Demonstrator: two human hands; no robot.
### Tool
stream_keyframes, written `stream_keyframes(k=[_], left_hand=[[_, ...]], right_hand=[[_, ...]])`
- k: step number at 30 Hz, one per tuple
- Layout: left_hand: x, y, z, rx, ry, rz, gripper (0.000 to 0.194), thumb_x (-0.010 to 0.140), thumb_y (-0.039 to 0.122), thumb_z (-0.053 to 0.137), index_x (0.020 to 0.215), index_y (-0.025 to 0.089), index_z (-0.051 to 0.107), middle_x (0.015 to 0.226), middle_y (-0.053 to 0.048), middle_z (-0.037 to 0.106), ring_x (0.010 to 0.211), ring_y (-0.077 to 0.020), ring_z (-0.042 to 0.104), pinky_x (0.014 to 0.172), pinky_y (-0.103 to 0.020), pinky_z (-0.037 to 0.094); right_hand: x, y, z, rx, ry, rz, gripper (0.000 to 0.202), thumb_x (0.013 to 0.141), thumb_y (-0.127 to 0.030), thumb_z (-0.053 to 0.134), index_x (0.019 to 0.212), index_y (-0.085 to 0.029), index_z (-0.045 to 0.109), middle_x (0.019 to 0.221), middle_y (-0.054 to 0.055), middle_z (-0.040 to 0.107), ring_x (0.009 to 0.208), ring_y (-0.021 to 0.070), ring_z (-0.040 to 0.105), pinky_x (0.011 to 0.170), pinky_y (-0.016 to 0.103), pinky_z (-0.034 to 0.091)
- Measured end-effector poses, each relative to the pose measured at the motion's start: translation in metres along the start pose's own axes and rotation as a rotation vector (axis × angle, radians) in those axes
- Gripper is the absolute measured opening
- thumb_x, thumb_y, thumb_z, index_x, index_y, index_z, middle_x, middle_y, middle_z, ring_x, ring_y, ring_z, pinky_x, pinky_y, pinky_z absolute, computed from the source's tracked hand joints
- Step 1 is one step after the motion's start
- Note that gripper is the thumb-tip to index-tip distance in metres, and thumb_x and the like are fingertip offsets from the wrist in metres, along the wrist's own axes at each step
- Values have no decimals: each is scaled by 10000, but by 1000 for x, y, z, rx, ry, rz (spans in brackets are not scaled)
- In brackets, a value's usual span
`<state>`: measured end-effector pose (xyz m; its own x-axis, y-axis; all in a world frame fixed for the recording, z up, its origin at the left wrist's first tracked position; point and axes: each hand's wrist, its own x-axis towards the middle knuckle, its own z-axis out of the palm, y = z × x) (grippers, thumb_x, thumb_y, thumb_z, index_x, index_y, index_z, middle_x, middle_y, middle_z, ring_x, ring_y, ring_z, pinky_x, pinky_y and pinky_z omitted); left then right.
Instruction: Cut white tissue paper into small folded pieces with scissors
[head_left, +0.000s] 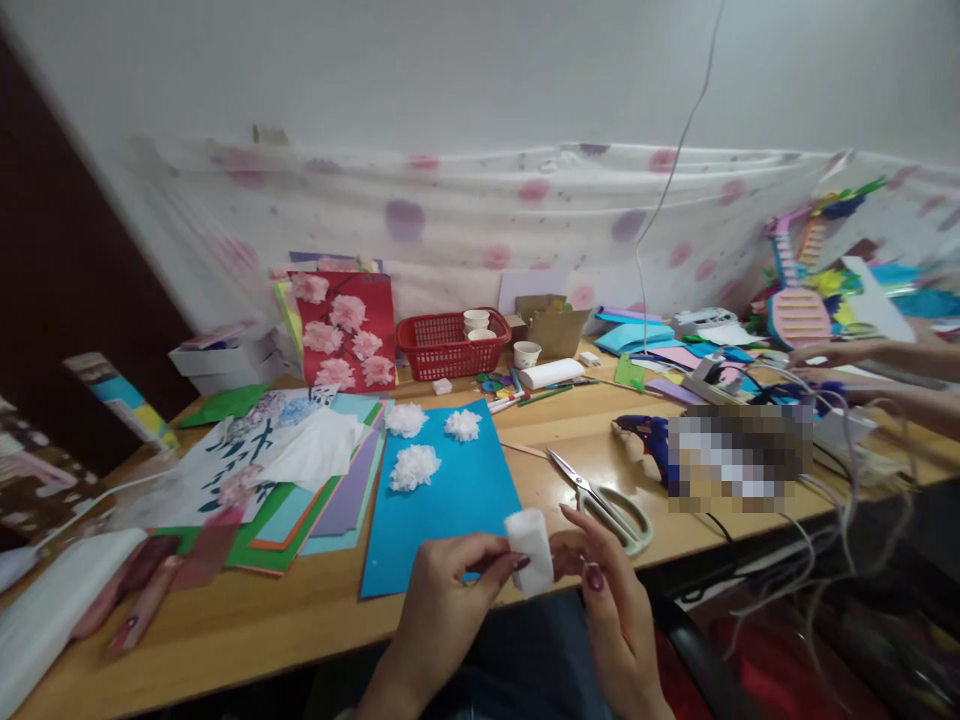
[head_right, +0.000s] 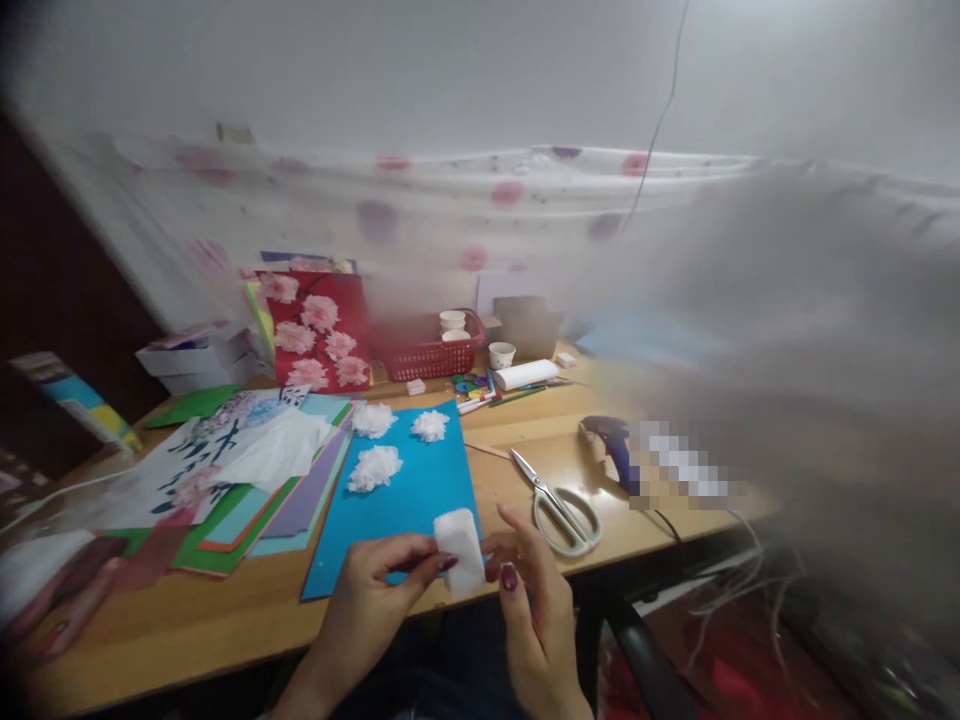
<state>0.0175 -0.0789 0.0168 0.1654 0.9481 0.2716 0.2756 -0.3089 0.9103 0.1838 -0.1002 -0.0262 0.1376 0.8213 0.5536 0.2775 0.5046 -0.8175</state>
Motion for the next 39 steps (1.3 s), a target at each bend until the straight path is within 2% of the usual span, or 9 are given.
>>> stream_keyframes(k=[4,7,9,14,18,22,29,34,39], left_hand=[[-8,6,2,191,-109,276,82,817,183,681,795,167,758,700,-44,764,632,-166,689,602,-224,471],[-11,8,5,203,-143,304,70,806,138,683,804,157,750,699,-43,758,615,-153,675,590,-216,465],[-12,8,7,178,-156,254,76,805,130,681,803,166,748,706,-31,759,616,-146,672,598,-213,466],[-9,11,9,99,-167,83,107,817,178,659,755,181,746,678,-20,749,603,-145,657,582,-215,462],[-6,14,8,61,-183,-37,153,823,261,645,729,191,744,682,-32,744,619,-159,652,597,-225,479],[-6,15,9,-4,-220,-150,185,828,293,619,710,185,710,695,-38,728,638,-165,655,605,-224,491],[-9,12,10,-35,-260,-170,204,859,285,546,707,180,632,687,-31,671,648,-161,623,604,-230,460],[-6,11,10,-148,-289,-209,171,848,263,536,716,173,596,690,-22,641,639,-149,585,589,-219,441],[-6,8,14,-205,-339,-258,164,835,289,563,748,158,609,712,-27,646,662,-154,572,601,-226,430]], right_hand=[[1,-6,2,-156,63,-50,311,979,-400,361,1051,-202,590,774,42,669,628,168,637,545,243,516],[-3,-6,4,-271,120,-67,254,978,-345,385,880,-208,576,586,-19,591,435,125,530,424,205,430],[-6,-5,6,-307,151,-71,248,977,-318,388,838,-209,562,545,-34,565,383,114,483,381,199,386],[-6,-5,6,-311,182,-56,258,975,-319,393,806,-207,553,539,-33,570,381,110,494,373,196,373],[-1,-9,9,-247,152,50,327,985,-355,362,764,-205,551,495,-42,532,375,115,485,371,202,369],[1,-11,13,-241,183,140,353,978,-374,385,672,-222,475,481,-53,477,381,106,438,381,207,344],[-3,-10,13,-165,37,219,390,975,-399,384,637,-216,449,480,-64,420,404,96,398,394,210,303],[-2,-12,14,-125,68,267,330,952,-402,453,701,-199,526,524,-57,477,445,98,438,415,196,344],[1,-13,17,-183,101,245,330,939,-408,478,695,-195,539,509,-52,507,429,99,460,409,200,350]])
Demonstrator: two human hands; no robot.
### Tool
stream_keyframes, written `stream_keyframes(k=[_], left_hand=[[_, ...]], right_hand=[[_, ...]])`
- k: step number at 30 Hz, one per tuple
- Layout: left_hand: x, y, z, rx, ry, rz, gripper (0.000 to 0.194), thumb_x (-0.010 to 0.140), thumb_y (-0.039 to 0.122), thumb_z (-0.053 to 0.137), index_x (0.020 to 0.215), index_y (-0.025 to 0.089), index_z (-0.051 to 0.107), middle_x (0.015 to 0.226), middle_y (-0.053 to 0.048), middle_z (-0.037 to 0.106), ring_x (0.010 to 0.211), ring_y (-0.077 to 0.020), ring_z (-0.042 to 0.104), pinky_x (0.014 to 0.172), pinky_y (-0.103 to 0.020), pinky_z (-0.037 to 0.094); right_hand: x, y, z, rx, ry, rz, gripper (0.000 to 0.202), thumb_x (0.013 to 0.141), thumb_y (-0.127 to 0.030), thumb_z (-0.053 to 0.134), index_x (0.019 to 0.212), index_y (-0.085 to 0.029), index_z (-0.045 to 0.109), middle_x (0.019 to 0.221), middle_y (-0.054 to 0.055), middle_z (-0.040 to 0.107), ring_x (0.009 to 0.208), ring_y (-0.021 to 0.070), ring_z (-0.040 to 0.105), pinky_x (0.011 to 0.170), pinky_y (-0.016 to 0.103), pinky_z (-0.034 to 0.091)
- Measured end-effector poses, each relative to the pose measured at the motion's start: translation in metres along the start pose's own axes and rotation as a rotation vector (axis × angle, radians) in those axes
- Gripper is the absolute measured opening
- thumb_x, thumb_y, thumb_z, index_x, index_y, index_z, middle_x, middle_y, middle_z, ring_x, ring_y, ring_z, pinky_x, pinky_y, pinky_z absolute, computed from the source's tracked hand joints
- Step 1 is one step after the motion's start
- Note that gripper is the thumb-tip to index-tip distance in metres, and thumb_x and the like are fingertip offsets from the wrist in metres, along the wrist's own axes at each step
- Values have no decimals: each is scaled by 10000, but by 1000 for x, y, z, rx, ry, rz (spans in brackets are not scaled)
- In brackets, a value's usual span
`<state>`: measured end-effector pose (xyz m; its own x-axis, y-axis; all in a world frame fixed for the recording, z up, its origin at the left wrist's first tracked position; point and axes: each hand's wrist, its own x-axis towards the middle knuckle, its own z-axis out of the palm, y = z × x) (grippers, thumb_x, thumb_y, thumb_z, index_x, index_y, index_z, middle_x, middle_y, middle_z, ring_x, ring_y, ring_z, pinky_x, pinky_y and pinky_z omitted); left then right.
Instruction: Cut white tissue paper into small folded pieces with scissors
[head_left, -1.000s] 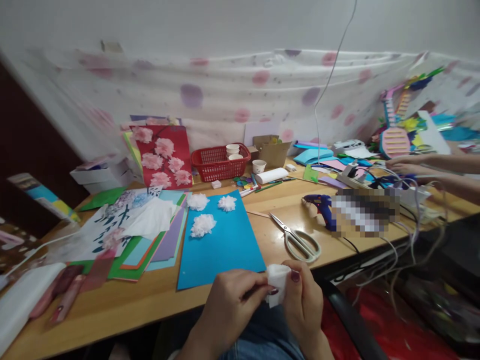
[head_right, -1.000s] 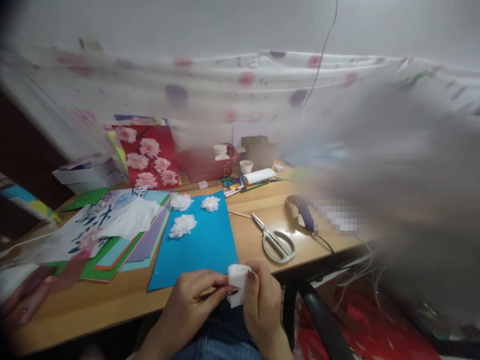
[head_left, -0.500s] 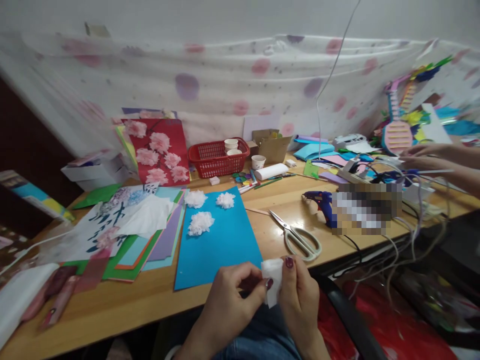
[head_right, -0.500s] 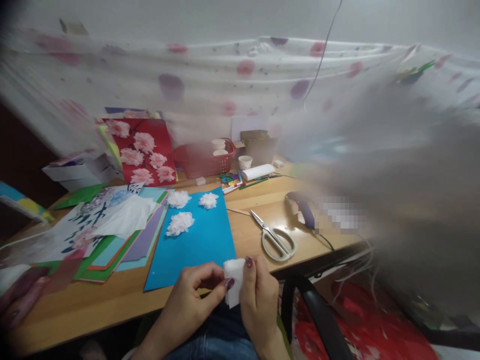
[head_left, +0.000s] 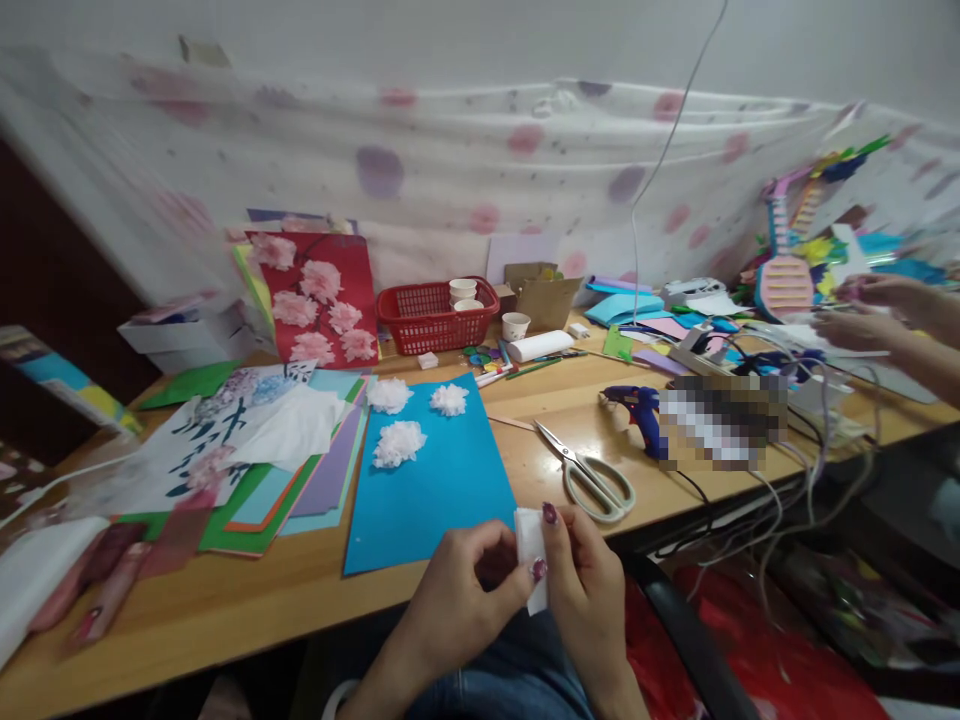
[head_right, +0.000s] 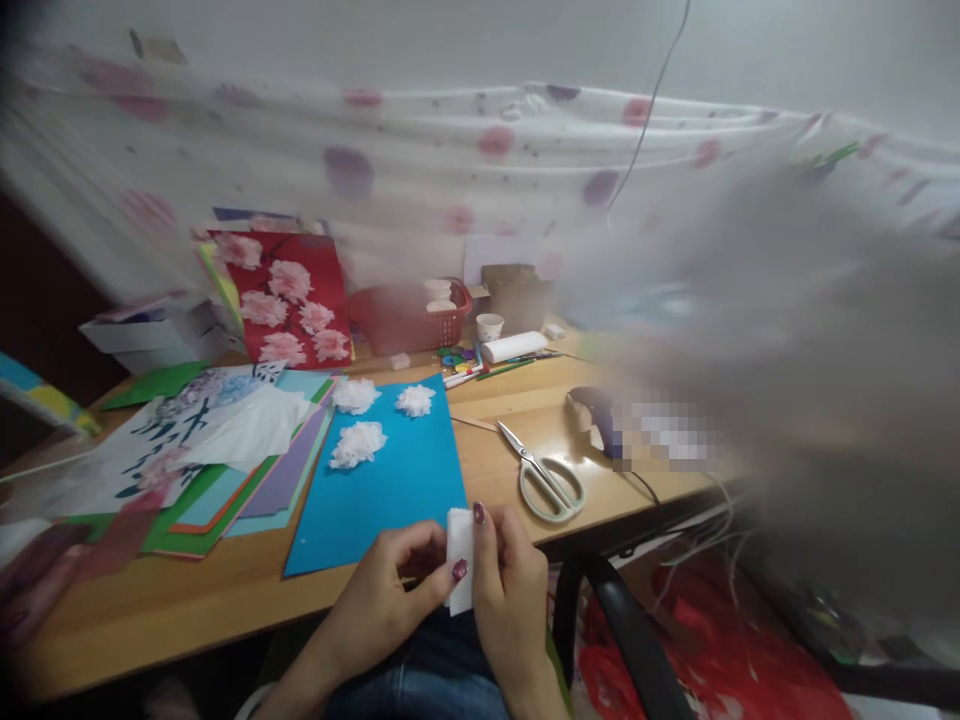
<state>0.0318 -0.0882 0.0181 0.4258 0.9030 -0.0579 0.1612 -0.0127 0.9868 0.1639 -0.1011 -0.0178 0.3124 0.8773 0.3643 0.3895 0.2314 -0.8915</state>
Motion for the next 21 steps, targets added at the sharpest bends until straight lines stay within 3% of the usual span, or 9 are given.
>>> stream_keyframes(k=[6,9,11,12,14,18,21], left_hand=[[8,-12,-2,-40,12,12,223,841,306,597,691,144,631,653,-6,623,623,-126,535,557,-209,387],[16,-18,-7,-320,139,-50,297,768,421,695,730,128,664,677,-28,670,629,-143,599,584,-225,465],[21,-20,-12,-558,242,-101,356,691,455,764,774,118,684,684,-40,693,609,-155,635,575,-240,505],[23,-20,-14,-675,286,-129,362,653,435,801,781,117,686,681,-41,700,594,-156,647,561,-240,518],[25,-18,-17,-877,353,-190,309,618,328,845,776,119,682,682,-38,711,574,-152,666,539,-231,535],[24,-7,-23,-1126,450,-348,46,773,117,703,790,124,661,683,-36,724,523,-135,674,484,-219,542],[23,0,-26,-1283,446,-435,134,893,106,550,815,110,658,656,-37,712,503,-116,663,493,-219,545]], right_hand=[[7,1,-8,-67,-84,11,366,956,-432,428,687,-207,532,486,-44,508,411,117,473,395,217,340],[28,12,-27,-275,-50,-36,369,977,-421,361,790,-203,593,607,15,626,549,176,597,529,264,435],[45,23,-41,-577,9,-133,287,948,-392,425,951,-183,621,872,107,695,804,263,640,695,346,460],[53,29,-47,-738,-8,-169,261,929,-355,458,999,-162,618,944,143,686,872,298,623,743,382,449],[67,40,-53,-912,-76,-177,200,896,-263,491,969,-145,635,891,156,673,817,305,611,717,390,431],[83,54,-53,-926,-151,-145,116,836,-202,545,813,-139,639,798,167,640,708,291,594,634,369,396],[87,52,-58,-873,-172,-126,135,835,-198,515,741,-163,606,727,137,634,676,268,600,612,351,404]])
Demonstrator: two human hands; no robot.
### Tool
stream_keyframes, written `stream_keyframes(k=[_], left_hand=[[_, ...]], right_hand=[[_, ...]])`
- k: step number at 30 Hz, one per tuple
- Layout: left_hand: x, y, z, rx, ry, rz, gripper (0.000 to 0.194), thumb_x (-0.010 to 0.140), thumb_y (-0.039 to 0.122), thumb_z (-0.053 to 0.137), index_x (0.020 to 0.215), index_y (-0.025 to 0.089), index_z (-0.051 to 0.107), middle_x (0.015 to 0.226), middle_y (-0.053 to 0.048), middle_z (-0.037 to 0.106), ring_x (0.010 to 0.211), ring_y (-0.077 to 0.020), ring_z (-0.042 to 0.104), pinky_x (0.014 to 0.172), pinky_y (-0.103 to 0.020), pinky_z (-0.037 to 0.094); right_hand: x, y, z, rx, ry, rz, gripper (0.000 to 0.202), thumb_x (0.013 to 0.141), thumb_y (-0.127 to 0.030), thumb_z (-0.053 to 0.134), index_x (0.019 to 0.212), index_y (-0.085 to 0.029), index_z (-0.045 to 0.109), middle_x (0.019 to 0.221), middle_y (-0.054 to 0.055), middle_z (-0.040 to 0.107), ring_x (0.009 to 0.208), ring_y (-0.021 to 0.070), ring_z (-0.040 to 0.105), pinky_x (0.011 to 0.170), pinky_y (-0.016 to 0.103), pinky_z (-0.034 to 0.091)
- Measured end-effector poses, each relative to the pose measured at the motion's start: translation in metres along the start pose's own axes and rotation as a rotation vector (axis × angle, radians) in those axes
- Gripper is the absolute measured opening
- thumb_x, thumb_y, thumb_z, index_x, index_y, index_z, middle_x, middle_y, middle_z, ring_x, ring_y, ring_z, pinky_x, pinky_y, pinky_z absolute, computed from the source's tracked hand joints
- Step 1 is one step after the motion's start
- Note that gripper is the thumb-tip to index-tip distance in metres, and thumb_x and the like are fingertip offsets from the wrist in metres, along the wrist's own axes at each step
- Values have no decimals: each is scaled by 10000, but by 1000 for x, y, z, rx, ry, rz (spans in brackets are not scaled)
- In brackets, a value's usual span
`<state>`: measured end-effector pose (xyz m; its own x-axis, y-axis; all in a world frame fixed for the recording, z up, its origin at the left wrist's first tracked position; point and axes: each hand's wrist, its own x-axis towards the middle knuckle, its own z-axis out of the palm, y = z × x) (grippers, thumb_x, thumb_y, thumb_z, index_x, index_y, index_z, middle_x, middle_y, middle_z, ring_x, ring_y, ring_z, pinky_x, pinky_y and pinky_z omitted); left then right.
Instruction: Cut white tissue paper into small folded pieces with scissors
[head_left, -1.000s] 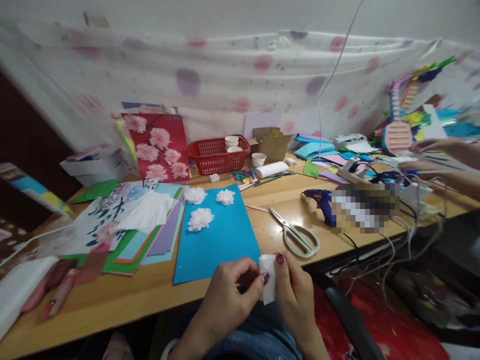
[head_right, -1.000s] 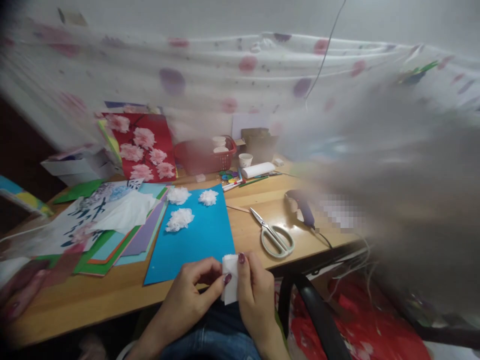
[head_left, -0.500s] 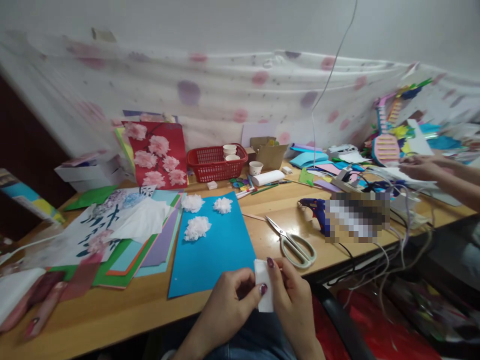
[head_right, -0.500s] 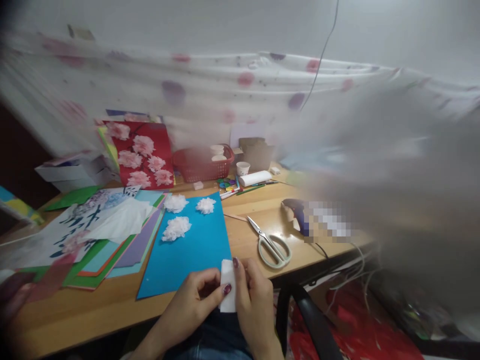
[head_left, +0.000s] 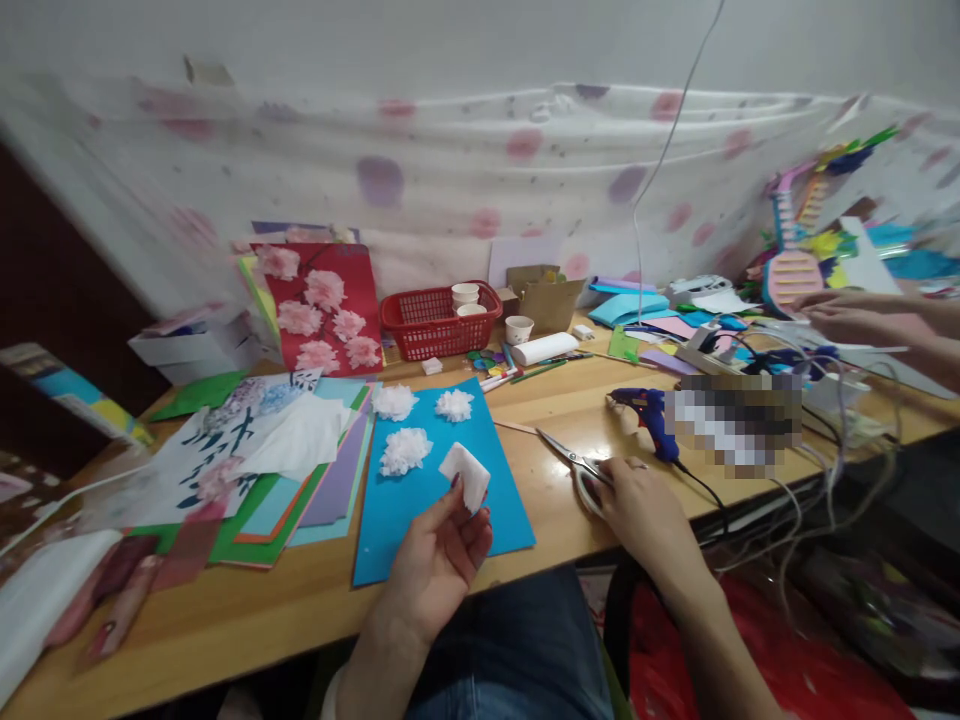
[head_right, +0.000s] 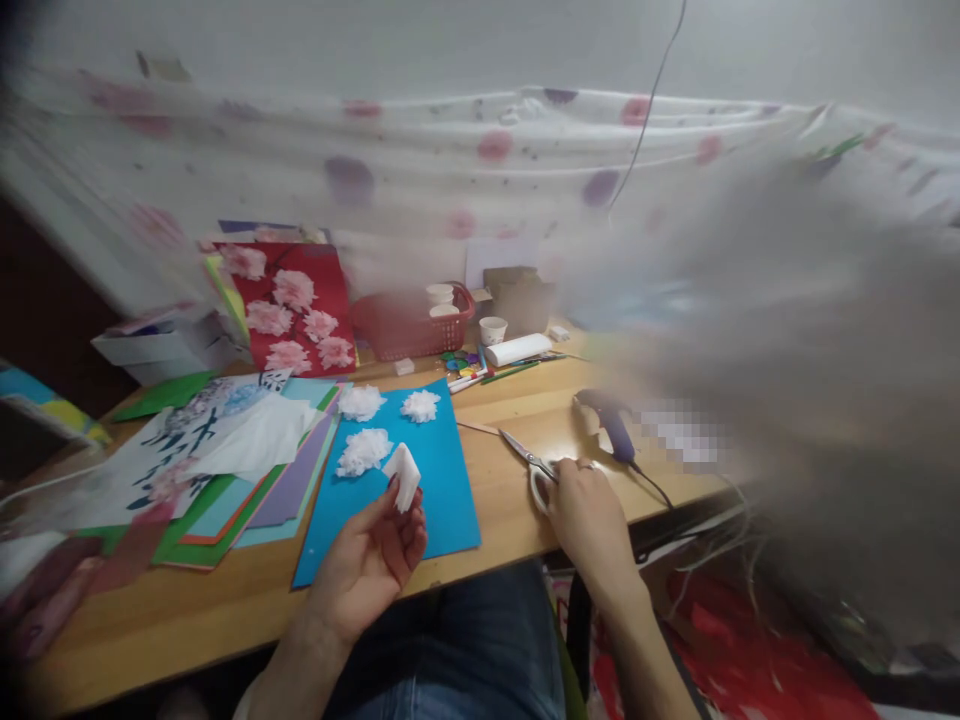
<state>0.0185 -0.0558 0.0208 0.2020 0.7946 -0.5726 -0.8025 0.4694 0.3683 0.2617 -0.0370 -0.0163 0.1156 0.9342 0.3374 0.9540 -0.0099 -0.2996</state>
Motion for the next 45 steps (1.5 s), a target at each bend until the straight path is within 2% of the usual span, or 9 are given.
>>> stream_keyframes(k=[3,4,7,10,17,23,25,34,45], left_hand=[[-2,3,3,-105,-48,-46,200,934,153,511,833,98,674,666,-45,712,547,-113,674,560,-236,556],[-2,4,4,-132,-56,-47,206,937,161,510,835,102,680,678,-44,716,562,-114,678,588,-251,559],[-3,5,7,-185,-60,-68,221,940,180,516,813,122,689,703,-30,728,591,-121,685,681,-316,556],[-6,4,10,-206,-58,-91,239,939,193,521,785,139,696,698,-15,733,625,-125,689,789,-370,533],[-7,0,12,-171,-63,-70,160,883,195,617,754,158,704,706,-11,729,676,-137,683,810,-365,513],[-2,-4,12,-140,-92,-55,64,835,214,684,796,168,707,735,-5,722,664,-137,670,801,-372,524],[-1,-4,11,-143,-90,-52,67,834,210,685,787,167,707,733,-5,717,665,-138,671,787,-367,528],[-3,-6,14,-143,-54,-55,30,806,150,707,778,160,700,710,-13,715,647,-140,665,802,-386,510],[-1,-5,10,-154,-86,-59,33,785,139,727,788,162,702,697,-15,714,670,-138,662,798,-378,491]], right_hand=[[-9,-5,-16,293,-65,7,196,879,-319,463,813,-190,596,738,96,671,656,229,633,574,318,461],[-15,-10,-21,573,-127,34,235,884,-388,465,859,-195,597,778,96,687,657,218,644,555,306,483],[-39,-39,-31,1345,-485,201,396,788,-611,562,822,-217,591,655,34,632,424,143,532,385,258,434],[-62,-73,-35,1681,-794,189,571,734,-788,461,669,-236,593,475,-24,464,334,113,405,346,262,425],[-78,-105,-50,1666,-673,134,689,718,-847,363,741,-242,693,583,64,625,432,190,571,446,325,523],[-67,-110,-51,1587,-295,196,525,757,-724,537,799,-220,682,553,41,603,556,214,634,531,315,521],[-64,-111,-51,1616,-348,187,551,757,-736,517,817,-213,680,572,52,605,606,232,647,552,327,526],[-71,-113,-47,2204,-978,223,507,811,-660,517,835,-174,663,674,62,641,680,225,666,775,394,545],[-71,-111,-43,2299,-973,208,420,839,-592,543,882,-194,669,720,52,645,659,192,642,790,394,540]])
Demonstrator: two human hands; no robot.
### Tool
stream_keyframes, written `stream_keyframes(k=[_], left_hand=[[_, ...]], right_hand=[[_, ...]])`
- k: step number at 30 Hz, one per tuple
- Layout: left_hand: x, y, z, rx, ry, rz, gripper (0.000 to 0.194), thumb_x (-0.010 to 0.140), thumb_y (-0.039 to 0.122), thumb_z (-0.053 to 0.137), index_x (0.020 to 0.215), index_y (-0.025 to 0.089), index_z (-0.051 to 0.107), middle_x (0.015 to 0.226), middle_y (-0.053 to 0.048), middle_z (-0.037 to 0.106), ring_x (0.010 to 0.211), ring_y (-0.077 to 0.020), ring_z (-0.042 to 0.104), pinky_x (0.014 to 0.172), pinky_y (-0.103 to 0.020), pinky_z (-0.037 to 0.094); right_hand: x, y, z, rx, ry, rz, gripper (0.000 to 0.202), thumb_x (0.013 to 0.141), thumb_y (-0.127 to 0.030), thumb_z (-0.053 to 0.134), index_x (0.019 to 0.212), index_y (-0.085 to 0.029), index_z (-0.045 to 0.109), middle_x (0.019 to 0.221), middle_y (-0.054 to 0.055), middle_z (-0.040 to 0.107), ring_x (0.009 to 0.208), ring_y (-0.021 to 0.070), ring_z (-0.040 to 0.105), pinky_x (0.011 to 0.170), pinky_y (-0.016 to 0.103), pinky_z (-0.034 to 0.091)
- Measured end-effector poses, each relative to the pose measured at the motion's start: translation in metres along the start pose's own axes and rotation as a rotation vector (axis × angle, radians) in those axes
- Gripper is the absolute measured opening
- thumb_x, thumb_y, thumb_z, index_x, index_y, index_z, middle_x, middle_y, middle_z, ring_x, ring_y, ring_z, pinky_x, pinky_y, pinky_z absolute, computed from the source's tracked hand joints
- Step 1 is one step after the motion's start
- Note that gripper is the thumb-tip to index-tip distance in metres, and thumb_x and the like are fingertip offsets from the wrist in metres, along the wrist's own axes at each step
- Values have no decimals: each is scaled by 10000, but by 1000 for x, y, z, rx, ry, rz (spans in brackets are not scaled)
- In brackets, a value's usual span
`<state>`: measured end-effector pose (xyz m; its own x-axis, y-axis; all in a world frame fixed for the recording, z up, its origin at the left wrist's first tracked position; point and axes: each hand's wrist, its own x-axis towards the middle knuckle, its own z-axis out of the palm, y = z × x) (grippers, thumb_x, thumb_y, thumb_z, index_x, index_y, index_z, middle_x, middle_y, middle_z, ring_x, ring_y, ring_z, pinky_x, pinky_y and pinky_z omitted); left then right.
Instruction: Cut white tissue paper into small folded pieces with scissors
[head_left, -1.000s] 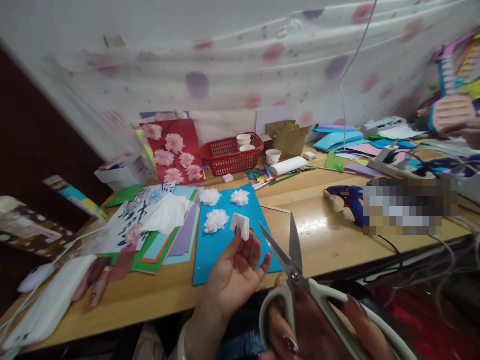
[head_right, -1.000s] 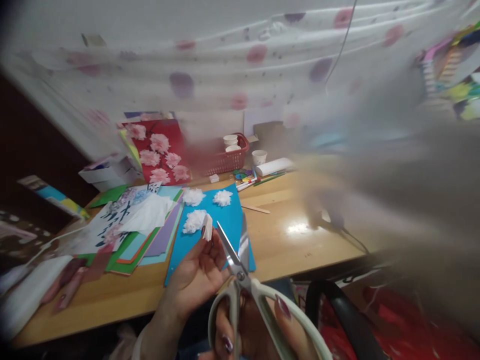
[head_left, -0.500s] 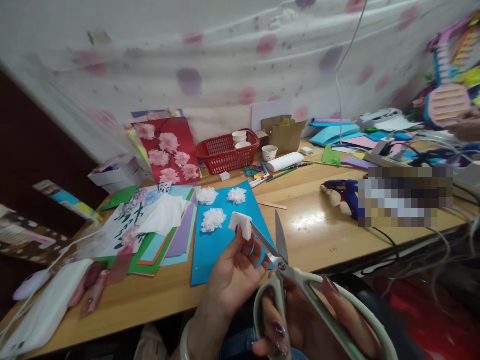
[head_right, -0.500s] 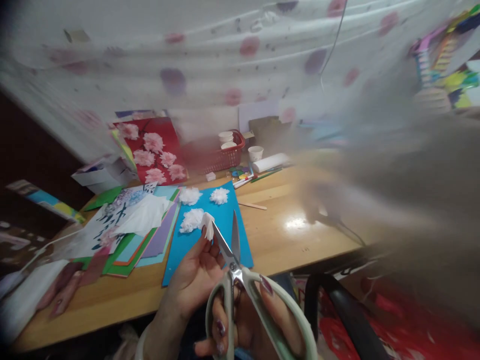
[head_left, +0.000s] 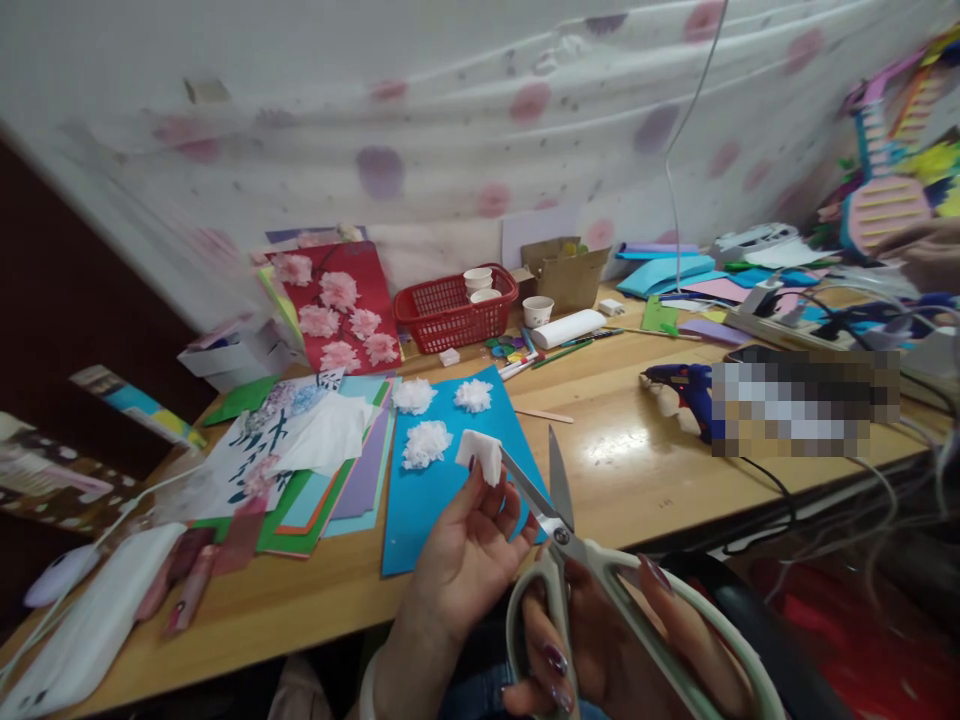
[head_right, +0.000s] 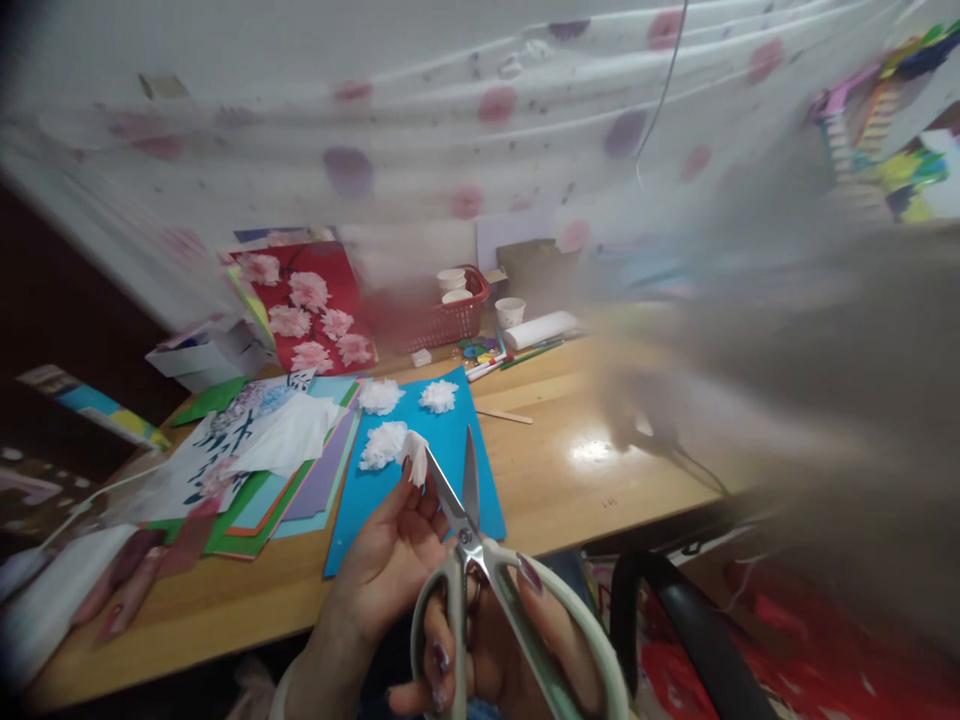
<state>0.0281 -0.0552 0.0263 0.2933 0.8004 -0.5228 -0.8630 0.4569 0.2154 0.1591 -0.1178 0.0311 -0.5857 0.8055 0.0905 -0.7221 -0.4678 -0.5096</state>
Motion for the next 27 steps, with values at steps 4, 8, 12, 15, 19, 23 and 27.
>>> stream_keyframes(k=[4,8,12,15,19,23,27], left_hand=[[0,0,1,9,3,4,25,792,143,722,793,162,705,686,-13,713,661,-138,663,779,-370,497],[1,1,1,11,10,10,19,804,150,710,795,166,708,693,-15,716,656,-138,665,772,-371,503],[1,0,1,18,32,32,22,801,148,711,795,169,706,685,-9,711,656,-139,664,781,-379,510],[0,0,2,24,41,57,47,772,140,737,779,171,703,685,-3,713,651,-136,663,781,-375,518],[3,1,3,59,5,120,102,702,144,795,751,173,711,716,-8,736,627,-131,662,727,-337,534],[6,9,0,161,-51,232,201,575,173,877,709,158,729,711,-23,752,632,-137,669,708,-305,547],[7,19,-2,324,-110,362,251,490,211,916,647,136,735,701,-33,757,667,-131,673,672,-242,533]], right_hand=[[-1,1,-1,-13,-20,29,447,806,-624,567,842,-190,669,720,58,638,669,205,643,764,407,547],[-3,2,-3,14,25,40,449,795,-619,590,865,-185,682,736,45,622,624,161,608,786,396,541],[-2,1,-2,0,-8,46,470,806,-632,558,825,-179,683,715,49,619,614,163,595,798,398,540],[2,-1,1,-14,-33,40,480,817,-643,524,835,-191,683,705,52,621,650,189,617,784,411,546],[3,-5,0,-18,-60,75,478,797,-655,537,863,-207,689,751,51,625,702,199,629,786,412,544],[-2,-8,-3,31,35,116,483,761,-646,606,945,-210,698,800,40,631,688,163,603,805,386,533],[-5,-10,-7,57,4,152,508,767,-651,601,957,-190,697,797,37,634,637,143,592,787,385,538]])
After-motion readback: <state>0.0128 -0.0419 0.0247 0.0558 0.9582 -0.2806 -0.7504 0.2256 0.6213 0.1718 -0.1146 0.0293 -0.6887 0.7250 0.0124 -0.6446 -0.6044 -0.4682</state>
